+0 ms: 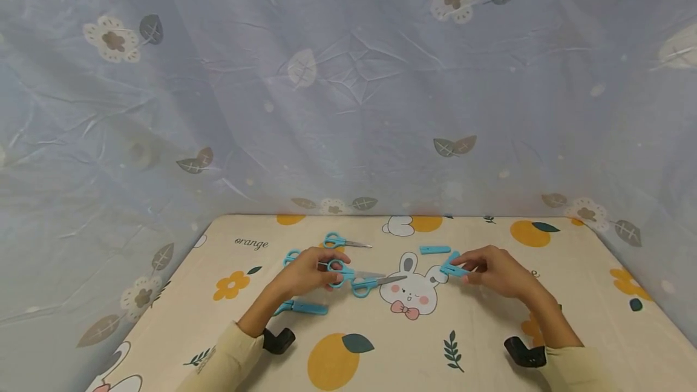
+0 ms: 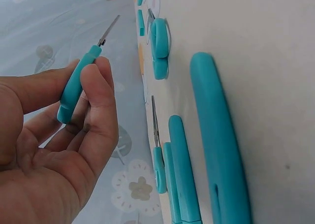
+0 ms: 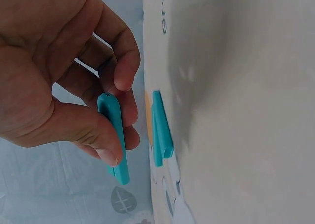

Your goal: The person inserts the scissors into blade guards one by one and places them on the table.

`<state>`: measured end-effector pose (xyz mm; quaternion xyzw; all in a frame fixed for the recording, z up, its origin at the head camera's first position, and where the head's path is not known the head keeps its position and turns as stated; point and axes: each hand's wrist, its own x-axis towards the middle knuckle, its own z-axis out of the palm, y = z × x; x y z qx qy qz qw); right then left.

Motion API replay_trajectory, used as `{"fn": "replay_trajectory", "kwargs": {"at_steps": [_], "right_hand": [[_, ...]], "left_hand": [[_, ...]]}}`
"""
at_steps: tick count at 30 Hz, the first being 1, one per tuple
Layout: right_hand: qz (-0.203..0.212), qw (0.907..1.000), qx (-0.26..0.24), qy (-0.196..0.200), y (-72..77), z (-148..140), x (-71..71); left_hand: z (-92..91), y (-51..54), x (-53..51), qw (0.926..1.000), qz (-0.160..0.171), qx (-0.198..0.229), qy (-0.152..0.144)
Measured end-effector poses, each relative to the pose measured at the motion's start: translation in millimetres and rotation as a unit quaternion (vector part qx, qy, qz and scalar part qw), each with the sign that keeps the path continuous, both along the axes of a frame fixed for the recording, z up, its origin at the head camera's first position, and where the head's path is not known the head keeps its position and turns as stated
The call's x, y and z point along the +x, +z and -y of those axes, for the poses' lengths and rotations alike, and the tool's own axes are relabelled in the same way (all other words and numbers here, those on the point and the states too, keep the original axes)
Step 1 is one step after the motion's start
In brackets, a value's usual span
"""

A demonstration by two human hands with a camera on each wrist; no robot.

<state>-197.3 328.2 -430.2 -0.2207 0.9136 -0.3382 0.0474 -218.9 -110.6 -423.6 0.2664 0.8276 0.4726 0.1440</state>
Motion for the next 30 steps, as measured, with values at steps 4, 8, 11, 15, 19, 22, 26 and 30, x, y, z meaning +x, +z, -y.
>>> {"fn": "replay_trajectory", "kwargs": {"at_steps": [4, 8, 11, 15, 19, 22, 26, 30], "right_hand": [[0.005, 0.9999, -0.011, 0.003, 1.5, 7.5, -2.5], [0.006, 0.9999, -0.013, -0.003, 2.7, 14.3, -5.9], [0.005, 0.9998, -0.016, -0.001, 3.8, 19.5, -8.1], [0.014, 0.9996, -0.024, 0.002, 5.6, 27.6, -9.5], [0.021, 0.9994, -0.028, 0.003, 6.8, 34.8, -10.2], [0.025, 0.999, -0.037, 0.01, 6.2, 38.3, -11.8], [0.047, 0.9972, -0.056, 0.012, 4.1, 42.9, -14.6], [0.082, 0.9932, -0.081, 0.017, 1.9, 46.7, -16.0]], "left_hand": [[-2.2, 1.5, -0.7, 0.9999, 0.005, 0.008, 0.007], [-4.6, 4.1, -1.7, 0.9997, 0.011, 0.018, 0.016], [-6.1, 6.9, -1.9, 0.9994, 0.016, 0.022, 0.022], [-8.3, 9.0, -1.4, 0.9992, 0.023, 0.028, 0.02], [-11.7, 9.5, -1.0, 0.999, 0.025, 0.033, 0.017], [-14.6, 10.3, -1.4, 0.9988, 0.029, 0.033, 0.021], [-17.1, 10.3, -3.2, 0.9984, 0.034, 0.036, 0.028], [-18.5, 10.0, -4.6, 0.9979, 0.039, 0.04, 0.032]]}}
